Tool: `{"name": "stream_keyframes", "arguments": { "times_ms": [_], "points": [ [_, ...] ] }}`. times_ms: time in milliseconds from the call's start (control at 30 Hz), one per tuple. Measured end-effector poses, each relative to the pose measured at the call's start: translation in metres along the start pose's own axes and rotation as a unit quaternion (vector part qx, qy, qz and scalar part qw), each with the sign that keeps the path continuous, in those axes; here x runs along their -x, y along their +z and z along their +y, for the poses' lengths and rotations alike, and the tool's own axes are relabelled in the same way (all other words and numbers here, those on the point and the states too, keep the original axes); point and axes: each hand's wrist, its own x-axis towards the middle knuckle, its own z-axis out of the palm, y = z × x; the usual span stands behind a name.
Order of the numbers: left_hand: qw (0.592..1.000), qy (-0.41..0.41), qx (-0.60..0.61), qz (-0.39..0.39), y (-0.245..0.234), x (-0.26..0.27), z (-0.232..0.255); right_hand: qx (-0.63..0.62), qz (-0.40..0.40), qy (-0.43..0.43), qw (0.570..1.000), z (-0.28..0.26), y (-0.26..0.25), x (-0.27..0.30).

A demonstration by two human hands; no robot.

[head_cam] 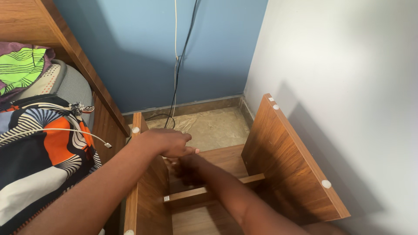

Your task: The person wipes the surfaces of a wooden shelf unit using a cloth, including the inner shelves and the vertical panels.

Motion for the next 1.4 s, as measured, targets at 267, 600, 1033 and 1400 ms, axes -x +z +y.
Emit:
{"name": "stream_keyframes", "arguments": {
  "times_ms": [267,600,1033,1400],
  "points": [
    [1.000,-0.016,-0.002,-0.020,0.003,-0.003,0.002,0.203,0.094,0.019,0.974,0.001,-0.079,-0.015],
    [1.000,-0.017,-0.007,-0.021,0.005,-0.004,0.001,0.083,0.228,0.049,0.969,-0.014,-0.033,0.034],
    [0.999,-0.020,-0.003,-0.025,0.004,-0.005,0.000,0.747,0.150,-0.006,0.648,-0.004,-0.084,-0.036],
    [0.999,-0.035,-0.004,-0.031,0.004,-0.002,0.000,0.783,0.115,-0.004,0.611,-0.010,-0.065,-0.001]
  ]
}}
